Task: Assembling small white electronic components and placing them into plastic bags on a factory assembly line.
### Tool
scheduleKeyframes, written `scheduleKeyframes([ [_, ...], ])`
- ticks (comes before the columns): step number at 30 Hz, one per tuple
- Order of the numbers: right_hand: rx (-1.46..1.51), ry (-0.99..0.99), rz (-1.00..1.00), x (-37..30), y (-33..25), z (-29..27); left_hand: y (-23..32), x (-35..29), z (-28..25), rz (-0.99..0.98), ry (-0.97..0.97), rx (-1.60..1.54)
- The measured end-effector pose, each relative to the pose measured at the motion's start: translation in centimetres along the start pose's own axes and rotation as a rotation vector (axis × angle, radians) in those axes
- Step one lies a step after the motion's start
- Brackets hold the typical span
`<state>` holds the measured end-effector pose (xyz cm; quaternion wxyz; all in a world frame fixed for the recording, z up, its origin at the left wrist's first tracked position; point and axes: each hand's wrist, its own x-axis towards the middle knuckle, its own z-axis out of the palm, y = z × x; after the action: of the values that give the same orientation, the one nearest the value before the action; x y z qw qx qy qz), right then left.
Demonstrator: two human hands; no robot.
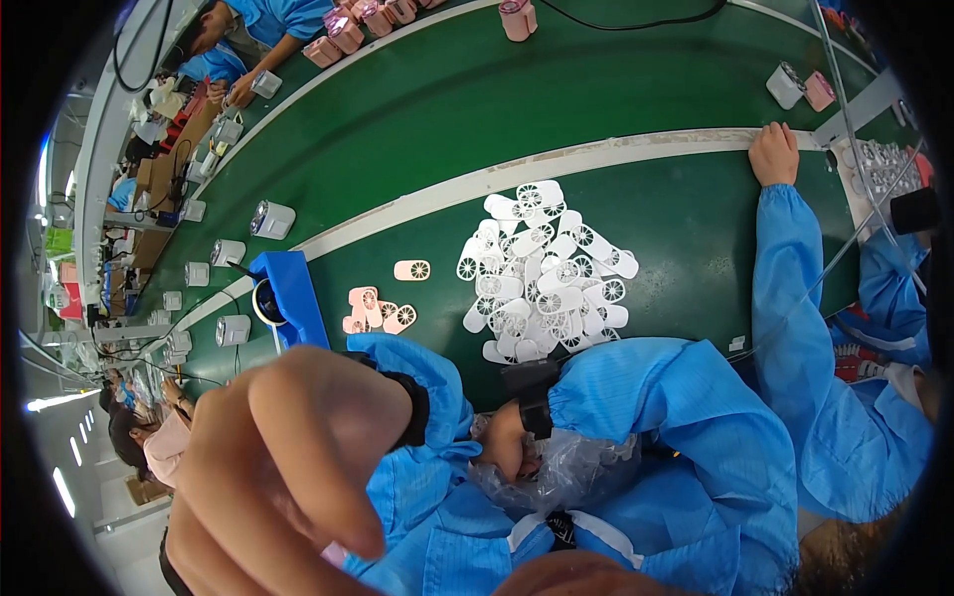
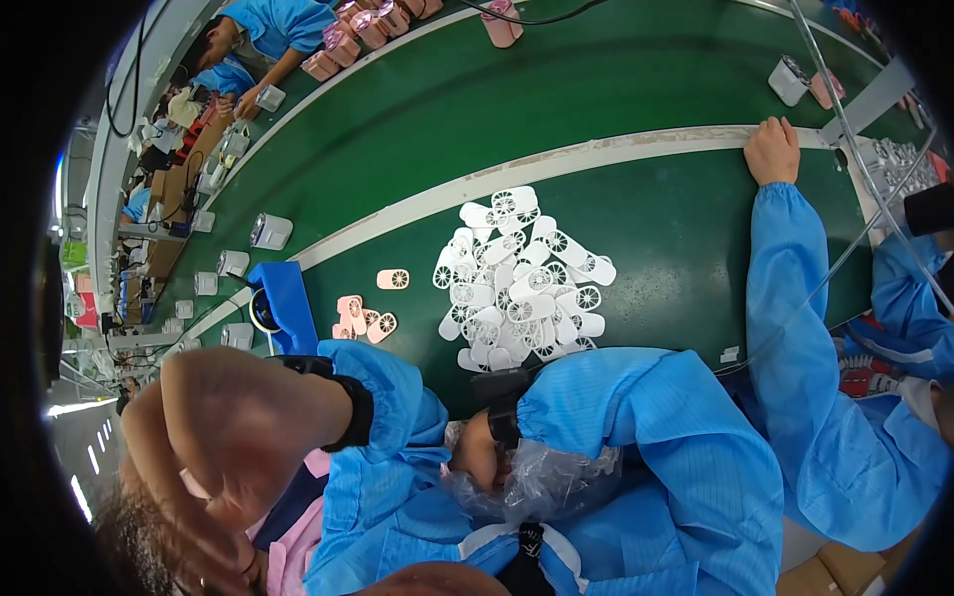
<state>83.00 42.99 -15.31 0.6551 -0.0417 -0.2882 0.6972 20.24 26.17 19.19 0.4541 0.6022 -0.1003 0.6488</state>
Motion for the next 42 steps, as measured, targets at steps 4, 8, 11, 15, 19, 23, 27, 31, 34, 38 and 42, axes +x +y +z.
scheduleKeyframes([
  [4,0.025,0.057,-0.035,-1.9,-1.1,-2.7,2.6,1.0,0.8,-0.016,-0.212,0.206],
  [8,0.036,0.131,-0.088,-6.5,-4.3,-2.9,-2.8,-0.7,-0.7,-0.036,-0.264,0.480],
  [11,0.058,0.105,-0.060,-5.8,-1.8,-0.7,-0.8,-2.0,-0.9,-0.310,-0.367,1.174],
  [15,-0.088,-0.064,0.093,-7.0,10.8,9.7,0.9,-10.8,-4.1,-0.668,-0.502,1.502],
  [19,-0.346,-0.886,0.638,-13.3,32.6,32.8,1.5,-19.8,-3.8,-0.968,-0.469,1.621],
  [23,-0.570,-1.744,1.174,-20.1,46.4,47.4,2.6,-23.6,-2.9,-0.961,-0.472,1.797],
  [27,-0.579,-1.855,1.340,-22.1,47.2,46.6,3.5,-25.1,-2.0,-0.904,-0.400,1.830],
  [31,-0.592,-1.800,1.365,-22.3,47.5,46.6,4.7,-26.3,-2.1,-0.864,-0.325,1.839],
  [34,-0.605,-1.789,1.382,-22.3,47.6,46.5,5.3,-26.5,-1.7,-0.891,-0.262,1.785],
  [38,-0.598,-1.768,1.397,-22.1,47.7,46.7,5.8,-27.4,-1.0,-0.777,-0.172,1.754],
  [42,-0.619,-1.764,1.387,-21.8,48.1,46.9,6.1,-28.9,-1.2,-0.904,-0.119,1.833],
])
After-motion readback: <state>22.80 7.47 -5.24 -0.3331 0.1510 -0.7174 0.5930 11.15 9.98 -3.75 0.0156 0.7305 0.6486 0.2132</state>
